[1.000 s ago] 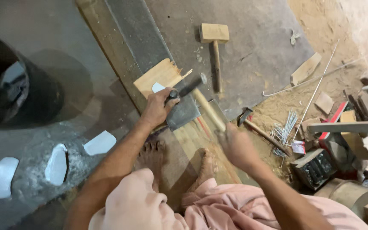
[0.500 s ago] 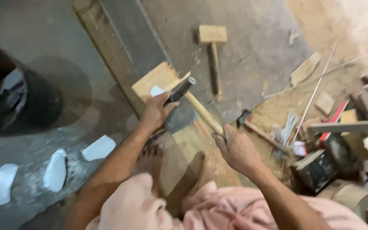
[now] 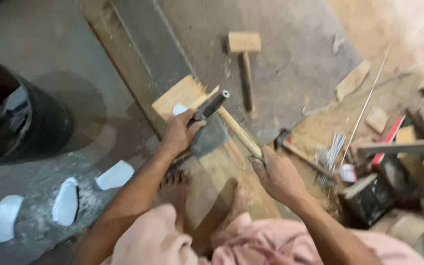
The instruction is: The person sits on the floor and trims white insole-shaped pieces with shears, cutting excess material from their edges. They then place a trimmed piece on a metal form and hammer it with a mallet, and stack the finished pieces in a pile.
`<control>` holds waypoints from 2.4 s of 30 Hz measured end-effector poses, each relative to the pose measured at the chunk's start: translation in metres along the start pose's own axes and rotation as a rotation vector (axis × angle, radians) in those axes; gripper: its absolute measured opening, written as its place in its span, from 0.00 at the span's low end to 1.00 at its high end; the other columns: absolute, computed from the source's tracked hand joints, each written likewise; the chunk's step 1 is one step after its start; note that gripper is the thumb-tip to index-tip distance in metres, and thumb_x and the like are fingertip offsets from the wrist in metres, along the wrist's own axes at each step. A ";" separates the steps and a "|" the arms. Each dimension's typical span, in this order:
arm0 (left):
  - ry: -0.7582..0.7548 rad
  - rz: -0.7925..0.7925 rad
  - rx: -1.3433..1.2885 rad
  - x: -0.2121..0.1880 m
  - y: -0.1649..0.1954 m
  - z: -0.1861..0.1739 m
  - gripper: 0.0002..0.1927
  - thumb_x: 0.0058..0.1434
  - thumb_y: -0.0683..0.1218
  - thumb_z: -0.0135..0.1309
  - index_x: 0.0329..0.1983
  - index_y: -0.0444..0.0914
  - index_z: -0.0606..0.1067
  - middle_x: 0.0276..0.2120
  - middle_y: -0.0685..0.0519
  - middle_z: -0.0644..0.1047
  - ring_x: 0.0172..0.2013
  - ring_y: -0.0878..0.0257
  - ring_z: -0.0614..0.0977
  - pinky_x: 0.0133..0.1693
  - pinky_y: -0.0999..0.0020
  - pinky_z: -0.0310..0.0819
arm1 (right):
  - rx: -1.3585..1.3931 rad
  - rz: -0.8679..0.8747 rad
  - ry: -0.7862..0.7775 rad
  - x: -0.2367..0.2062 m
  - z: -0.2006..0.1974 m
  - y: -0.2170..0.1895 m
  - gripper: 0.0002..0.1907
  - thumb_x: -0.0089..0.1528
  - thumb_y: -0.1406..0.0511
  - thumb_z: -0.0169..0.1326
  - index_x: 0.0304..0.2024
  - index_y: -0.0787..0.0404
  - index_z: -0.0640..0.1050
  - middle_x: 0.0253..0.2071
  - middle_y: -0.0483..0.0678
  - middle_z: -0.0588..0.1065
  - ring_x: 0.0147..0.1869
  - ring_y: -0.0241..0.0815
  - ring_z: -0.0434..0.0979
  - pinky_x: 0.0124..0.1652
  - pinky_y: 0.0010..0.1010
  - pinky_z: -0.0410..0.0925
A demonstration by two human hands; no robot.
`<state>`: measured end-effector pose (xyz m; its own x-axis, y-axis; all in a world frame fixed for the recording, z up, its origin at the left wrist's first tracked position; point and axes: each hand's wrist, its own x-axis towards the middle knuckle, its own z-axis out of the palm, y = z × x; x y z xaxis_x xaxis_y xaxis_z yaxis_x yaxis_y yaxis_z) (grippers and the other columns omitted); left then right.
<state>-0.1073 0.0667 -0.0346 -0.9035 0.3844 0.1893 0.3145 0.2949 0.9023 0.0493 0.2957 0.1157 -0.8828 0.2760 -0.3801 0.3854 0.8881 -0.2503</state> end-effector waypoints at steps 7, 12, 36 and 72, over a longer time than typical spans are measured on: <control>0.005 -0.027 -0.111 0.001 -0.001 -0.002 0.13 0.61 0.47 0.62 0.46 0.36 0.78 0.37 0.45 0.83 0.39 0.53 0.86 0.42 0.63 0.78 | 1.267 -0.450 0.512 -0.034 -0.029 0.003 0.07 0.76 0.61 0.46 0.45 0.56 0.68 0.31 0.43 0.69 0.27 0.39 0.63 0.27 0.25 0.62; 0.024 0.034 0.016 -0.003 -0.015 0.007 0.17 0.61 0.47 0.64 0.48 0.33 0.78 0.37 0.39 0.80 0.37 0.46 0.81 0.42 0.58 0.77 | -0.060 -0.111 -0.018 -0.001 0.026 0.003 0.16 0.68 0.55 0.53 0.42 0.60 0.68 0.25 0.62 0.74 0.31 0.67 0.74 0.30 0.54 0.64; 0.216 -0.327 -0.629 0.012 -0.013 0.010 0.10 0.74 0.46 0.45 0.48 0.35 0.71 0.41 0.52 0.81 0.40 0.68 0.81 0.42 0.71 0.78 | 0.036 -0.132 0.103 0.030 0.064 0.010 0.19 0.64 0.51 0.52 0.39 0.60 0.69 0.24 0.63 0.75 0.30 0.67 0.77 0.31 0.56 0.68; 0.279 -0.849 -0.797 -0.005 0.053 0.004 0.06 0.59 0.41 0.63 0.34 0.38 0.76 0.22 0.61 0.70 0.19 0.72 0.66 0.21 0.72 0.57 | 0.446 -0.363 0.404 0.074 0.068 -0.067 0.27 0.55 0.65 0.67 0.56 0.63 0.74 0.49 0.58 0.78 0.50 0.58 0.81 0.48 0.43 0.73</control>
<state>-0.0852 0.0840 0.0105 -0.7984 0.0973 -0.5942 -0.5928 -0.3002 0.7473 -0.0232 0.2318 0.0439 -0.9738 0.1826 0.1355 0.0449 0.7387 -0.6726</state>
